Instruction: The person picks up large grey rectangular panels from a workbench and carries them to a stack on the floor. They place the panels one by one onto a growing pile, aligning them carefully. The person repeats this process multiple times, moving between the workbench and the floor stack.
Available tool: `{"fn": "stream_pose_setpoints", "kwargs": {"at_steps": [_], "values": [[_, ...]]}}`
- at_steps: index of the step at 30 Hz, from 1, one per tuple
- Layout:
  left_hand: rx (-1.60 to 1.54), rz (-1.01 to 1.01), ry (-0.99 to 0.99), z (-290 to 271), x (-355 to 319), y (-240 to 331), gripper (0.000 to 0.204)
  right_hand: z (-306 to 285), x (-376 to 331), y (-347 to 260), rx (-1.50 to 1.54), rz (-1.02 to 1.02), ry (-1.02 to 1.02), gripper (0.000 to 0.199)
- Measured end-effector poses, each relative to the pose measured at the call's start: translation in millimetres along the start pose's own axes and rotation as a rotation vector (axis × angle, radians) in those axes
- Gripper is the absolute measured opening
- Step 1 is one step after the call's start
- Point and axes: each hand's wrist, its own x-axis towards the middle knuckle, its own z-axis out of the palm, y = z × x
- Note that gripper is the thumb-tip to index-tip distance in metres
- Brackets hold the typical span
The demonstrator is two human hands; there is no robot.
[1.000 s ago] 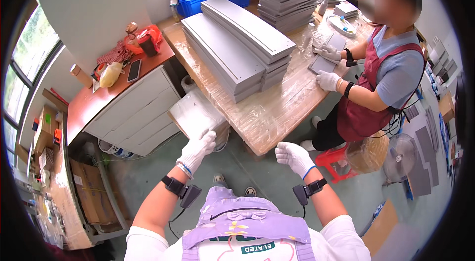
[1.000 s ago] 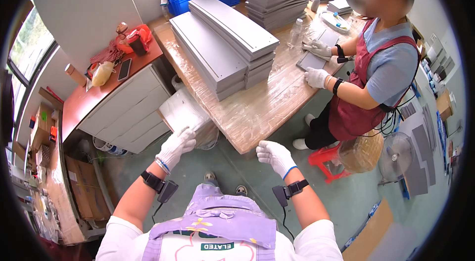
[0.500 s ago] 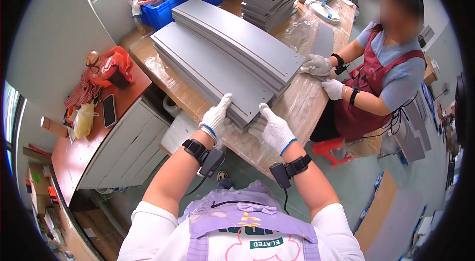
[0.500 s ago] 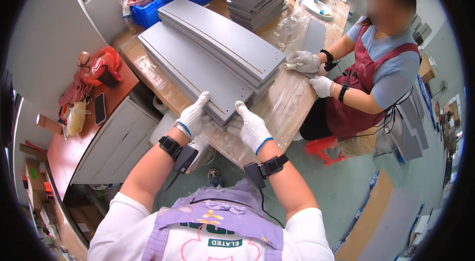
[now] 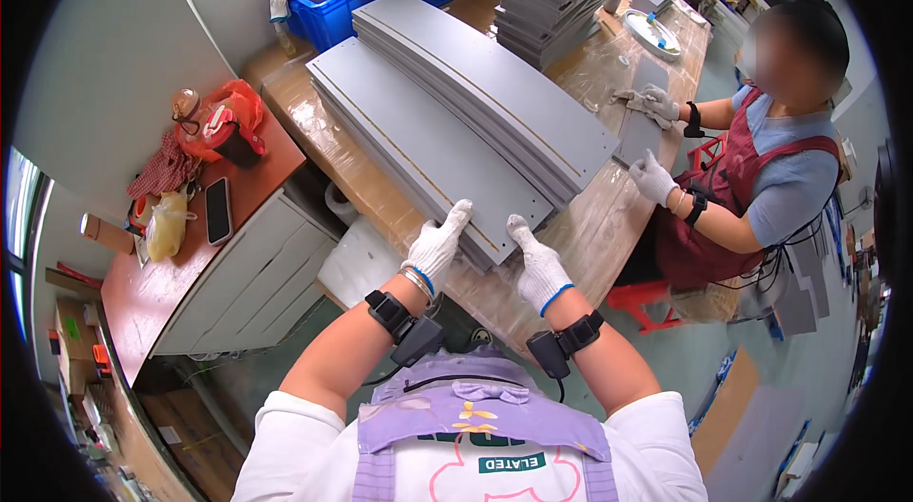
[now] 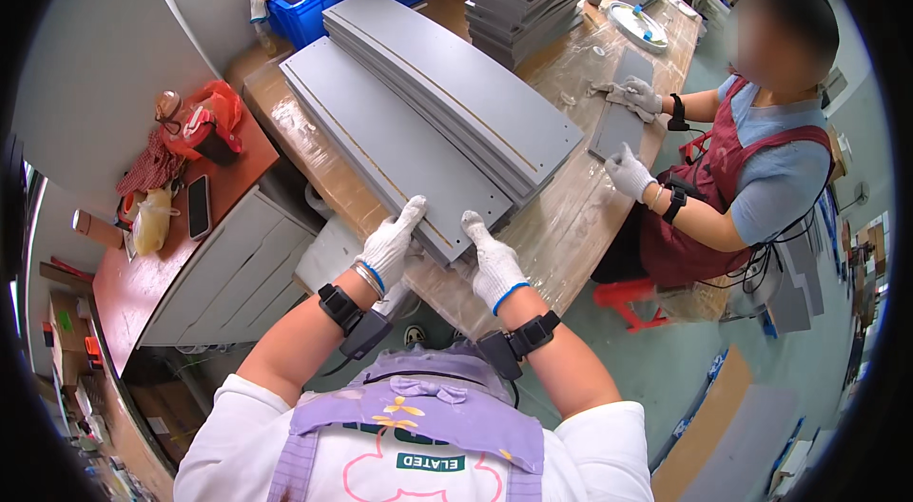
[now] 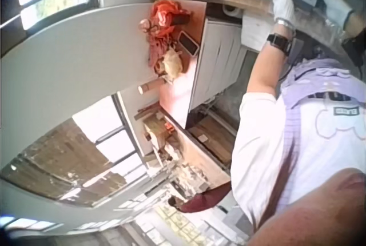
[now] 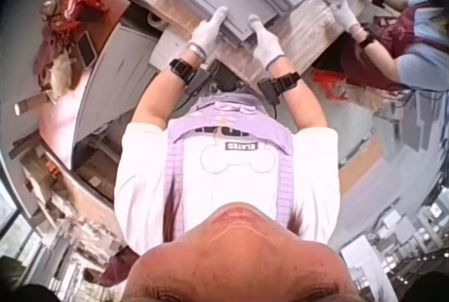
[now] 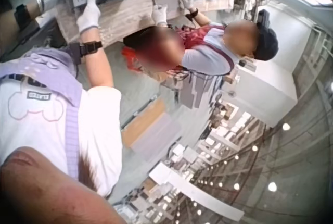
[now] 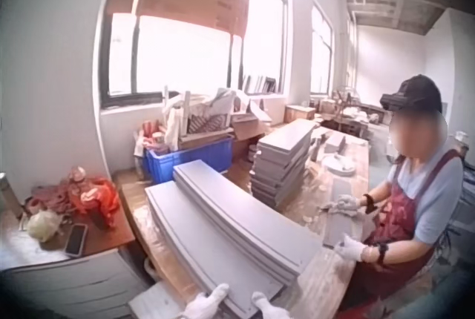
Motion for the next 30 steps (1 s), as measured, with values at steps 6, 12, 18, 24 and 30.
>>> {"fn": "stream_pose_setpoints", "kwargs": {"at_steps": [6,12,18,24,30], "values": [[-0.349,-0.006,-0.117,-12,-7,-11,0.064,9,-16,11,0.003,0.076,-0.093,0.044],[-0.506,-0.022,-0.136,-9,1,-15,0.050,-17,-9,-5,-0.431,0.032,-0.131,0.062],[-0.464,0.024,-0.122,-10,4,-18,0.049,-26,-1,-29,-1.150,-0.470,0.097,0.083],[-0.421,-0.011,-0.168,-34,-19,-14,0.049,-18,-6,-42,-1.191,-0.340,-0.151,0.081],[-0.496,-0.061,-0.260,-50,-28,-15,0.053,0,-9,-52,-1.542,-0.275,-0.245,0.073]]}}
